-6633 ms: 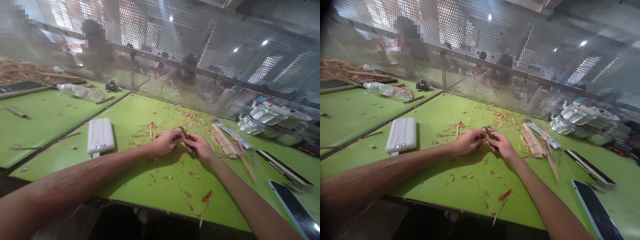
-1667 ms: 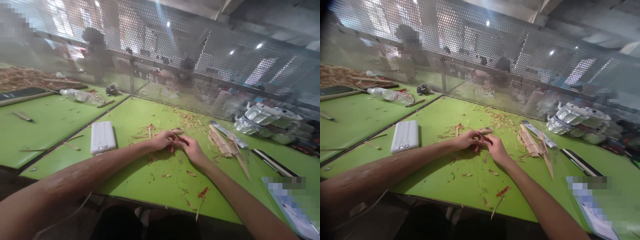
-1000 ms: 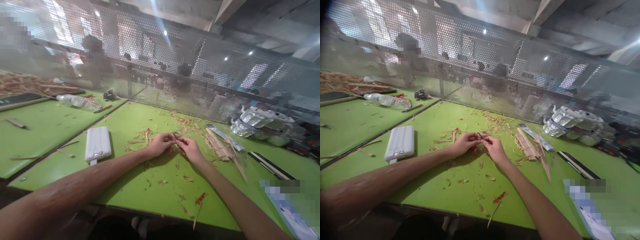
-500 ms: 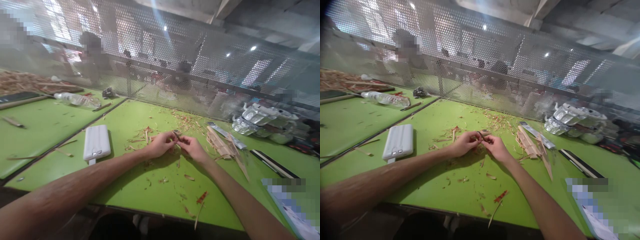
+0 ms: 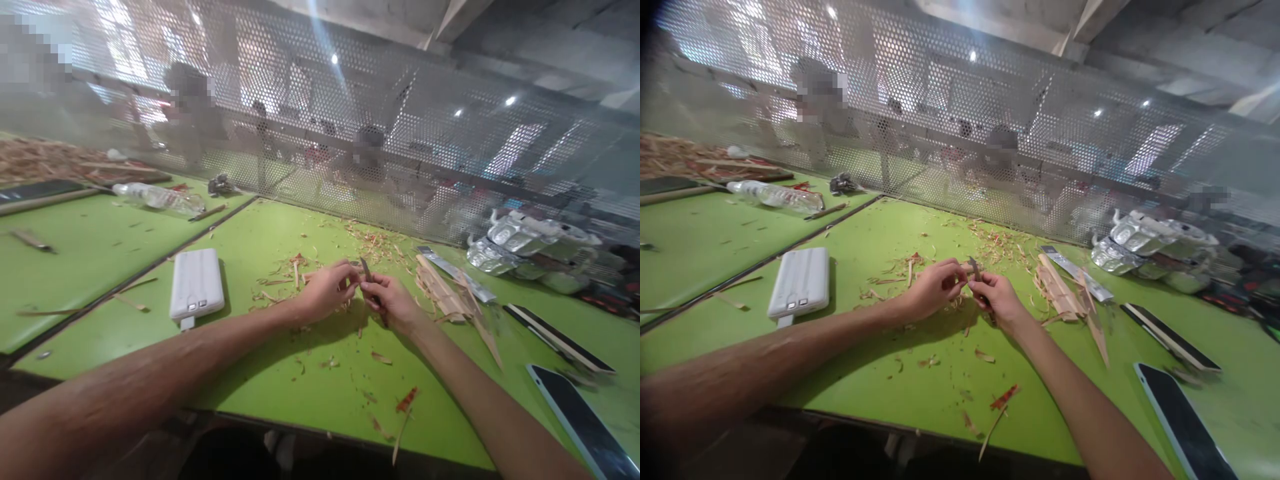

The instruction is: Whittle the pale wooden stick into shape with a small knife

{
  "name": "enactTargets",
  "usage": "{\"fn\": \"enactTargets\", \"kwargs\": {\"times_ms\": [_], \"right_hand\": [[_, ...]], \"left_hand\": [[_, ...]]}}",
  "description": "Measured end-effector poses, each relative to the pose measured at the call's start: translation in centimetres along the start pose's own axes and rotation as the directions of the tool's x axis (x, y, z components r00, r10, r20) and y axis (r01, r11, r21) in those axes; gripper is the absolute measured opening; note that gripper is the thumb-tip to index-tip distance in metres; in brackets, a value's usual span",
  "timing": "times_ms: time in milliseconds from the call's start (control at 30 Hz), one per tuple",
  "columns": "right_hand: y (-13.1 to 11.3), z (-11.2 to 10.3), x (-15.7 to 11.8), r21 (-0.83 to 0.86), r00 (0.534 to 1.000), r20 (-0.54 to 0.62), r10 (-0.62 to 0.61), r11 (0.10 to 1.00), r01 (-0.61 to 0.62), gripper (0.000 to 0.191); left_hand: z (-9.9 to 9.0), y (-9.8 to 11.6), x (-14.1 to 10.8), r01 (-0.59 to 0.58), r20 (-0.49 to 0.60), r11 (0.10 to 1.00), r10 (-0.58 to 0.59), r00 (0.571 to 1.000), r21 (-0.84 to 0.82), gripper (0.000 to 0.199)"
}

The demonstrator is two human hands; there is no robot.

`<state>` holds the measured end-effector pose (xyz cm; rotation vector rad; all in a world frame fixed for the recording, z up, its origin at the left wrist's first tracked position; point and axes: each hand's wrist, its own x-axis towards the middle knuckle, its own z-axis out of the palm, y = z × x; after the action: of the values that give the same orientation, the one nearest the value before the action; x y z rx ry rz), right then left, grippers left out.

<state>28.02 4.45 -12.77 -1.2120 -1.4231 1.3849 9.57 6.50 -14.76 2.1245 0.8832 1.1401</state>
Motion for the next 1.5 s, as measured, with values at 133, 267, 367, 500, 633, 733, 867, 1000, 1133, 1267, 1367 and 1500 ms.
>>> {"fn": "enactTargets", "kwargs": {"times_ms": [133,267,367,500,633,733,867,1000,1133,1267,1367,1500], "right_hand": [[-0.3,0.3,-0.3,0.053,0.999,0.000,0.034,0.998,-0.034,0.031],[-0.2,0.4,-0.4,0.064,0.999,-0.013,0.052,0.997,-0.052,0.030],[0.1,0.4,-0.3,0.051,0.999,-0.015,0.041,0.998,-0.040,0.028],[0.4,0.6,-0.3,-0.089,0.999,-0.053,-0.004,0.996,-0.001,0.022],[0.4,1.0,-0.6,-0.311,0.966,-0.172,-0.194,0.941,0.134,0.021],[0.3,1.2,-0.9,-0.448,0.916,-0.191,-0.353,0.861,0.239,0.024],[0.3,1.2,-1.1,-0.540,0.898,-0.118,-0.423,0.786,0.299,0.027],[0.5,1.0,-1.0,-0.557,0.905,-0.084,-0.418,0.772,0.305,0.026],[0.5,0.8,-0.8,-0.557,0.914,-0.048,-0.402,0.770,0.310,0.025],[0.5,0.5,-0.7,-0.576,0.917,-0.014,-0.398,0.754,0.318,0.026],[0.6,0.5,-0.6,-0.564,0.921,-0.010,-0.388,0.763,0.315,0.028],[0.8,0.6,-0.5,-0.518,0.927,-0.030,-0.375,0.798,0.306,0.030]], "left_hand": [[-0.2,0.6,0.1,0.009,-0.009,1.000,-0.009,1.000,0.010,0.010],[-0.2,0.7,0.1,0.080,0.009,0.997,-0.079,0.997,-0.015,0.009],[-0.1,0.4,-0.1,0.052,0.000,0.998,-0.052,0.999,0.018,0.007],[0.0,0.4,-0.3,-0.026,0.017,0.995,0.025,1.000,0.098,0.009],[0.1,0.4,-0.3,0.017,0.014,0.998,-0.018,1.000,0.059,0.009],[0.1,-0.2,-0.4,0.155,0.110,0.975,-0.138,0.984,-0.159,0.011],[0.4,-1.6,-0.5,0.258,0.215,0.896,-0.189,0.958,-0.362,0.017],[0.7,-2.2,-0.5,0.261,0.209,0.882,-0.191,0.959,-0.392,0.012],[0.2,-1.6,-0.5,0.249,0.224,0.909,-0.180,0.958,-0.334,0.008],[-0.6,-0.9,-0.3,0.269,0.250,0.909,-0.193,0.949,-0.320,0.003],[-1.0,-0.5,-0.1,0.276,0.276,0.891,-0.181,0.944,-0.361,0.005],[-0.8,-0.6,0.0,0.325,0.273,0.843,-0.222,0.936,-0.428,0.007]]}}
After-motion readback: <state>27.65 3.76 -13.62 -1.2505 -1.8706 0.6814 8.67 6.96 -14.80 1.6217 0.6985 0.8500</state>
